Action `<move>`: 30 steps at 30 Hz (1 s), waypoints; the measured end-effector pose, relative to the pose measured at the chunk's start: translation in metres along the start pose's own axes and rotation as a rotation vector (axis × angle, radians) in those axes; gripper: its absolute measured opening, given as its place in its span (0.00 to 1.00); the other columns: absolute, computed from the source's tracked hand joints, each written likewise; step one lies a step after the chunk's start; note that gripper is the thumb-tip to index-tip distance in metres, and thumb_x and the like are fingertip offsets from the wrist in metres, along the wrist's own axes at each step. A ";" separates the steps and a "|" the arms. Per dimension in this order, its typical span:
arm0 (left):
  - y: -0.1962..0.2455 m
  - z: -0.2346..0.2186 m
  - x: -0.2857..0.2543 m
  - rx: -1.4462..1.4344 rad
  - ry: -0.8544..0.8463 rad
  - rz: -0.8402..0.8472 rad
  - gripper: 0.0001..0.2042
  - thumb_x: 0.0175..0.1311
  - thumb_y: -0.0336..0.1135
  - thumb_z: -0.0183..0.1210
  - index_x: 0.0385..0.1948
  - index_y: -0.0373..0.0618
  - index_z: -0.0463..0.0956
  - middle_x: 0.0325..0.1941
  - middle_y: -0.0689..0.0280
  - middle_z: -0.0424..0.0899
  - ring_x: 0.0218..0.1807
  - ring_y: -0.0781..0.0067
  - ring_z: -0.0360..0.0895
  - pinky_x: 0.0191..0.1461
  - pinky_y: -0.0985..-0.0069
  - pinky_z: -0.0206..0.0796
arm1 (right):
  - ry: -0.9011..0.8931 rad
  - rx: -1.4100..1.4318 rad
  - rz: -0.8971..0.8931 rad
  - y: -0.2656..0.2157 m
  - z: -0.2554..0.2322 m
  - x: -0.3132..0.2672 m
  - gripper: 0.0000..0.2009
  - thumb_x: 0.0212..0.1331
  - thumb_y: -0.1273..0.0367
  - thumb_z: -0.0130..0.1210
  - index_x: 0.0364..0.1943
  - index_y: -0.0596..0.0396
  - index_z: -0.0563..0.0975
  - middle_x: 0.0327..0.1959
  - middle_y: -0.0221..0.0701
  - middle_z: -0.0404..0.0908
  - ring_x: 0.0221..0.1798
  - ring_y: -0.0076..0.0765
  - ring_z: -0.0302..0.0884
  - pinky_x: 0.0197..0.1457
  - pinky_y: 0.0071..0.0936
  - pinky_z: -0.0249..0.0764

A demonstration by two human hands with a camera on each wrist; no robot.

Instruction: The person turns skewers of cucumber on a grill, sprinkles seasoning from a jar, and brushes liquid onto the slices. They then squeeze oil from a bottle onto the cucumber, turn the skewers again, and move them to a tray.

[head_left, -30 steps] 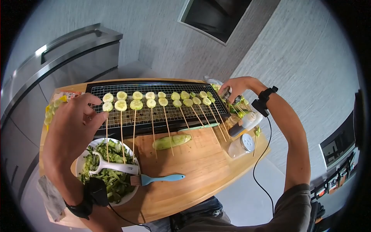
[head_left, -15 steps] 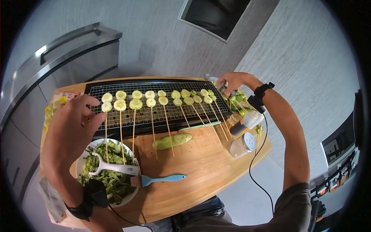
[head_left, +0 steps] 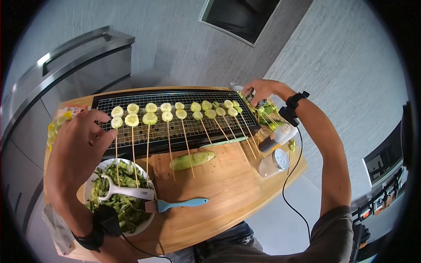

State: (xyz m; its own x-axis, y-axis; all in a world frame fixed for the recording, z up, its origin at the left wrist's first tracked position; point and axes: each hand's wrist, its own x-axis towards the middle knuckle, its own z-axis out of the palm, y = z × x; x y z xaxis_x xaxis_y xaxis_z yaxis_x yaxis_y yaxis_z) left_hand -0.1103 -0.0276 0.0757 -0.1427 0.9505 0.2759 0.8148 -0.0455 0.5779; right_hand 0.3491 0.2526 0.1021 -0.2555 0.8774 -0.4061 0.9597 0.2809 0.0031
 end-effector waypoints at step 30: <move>-0.008 0.023 0.006 0.090 -0.035 0.046 0.13 0.64 0.30 0.65 0.49 0.40 0.79 0.30 0.58 0.86 0.33 0.68 0.84 0.39 0.68 0.73 | 0.625 0.805 0.091 0.106 0.183 -0.268 0.30 0.53 0.71 0.76 0.58 0.54 0.70 0.43 0.27 0.81 0.46 0.20 0.78 0.53 0.25 0.79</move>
State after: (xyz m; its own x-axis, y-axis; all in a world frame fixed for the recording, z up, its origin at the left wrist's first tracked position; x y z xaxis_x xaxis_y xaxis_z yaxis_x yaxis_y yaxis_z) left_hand -0.1045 -0.0148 0.0552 -0.0855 0.9582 0.2731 0.8673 -0.0634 0.4938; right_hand 0.5406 -0.0239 0.0444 0.0280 0.9930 0.1144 0.7131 0.0603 -0.6984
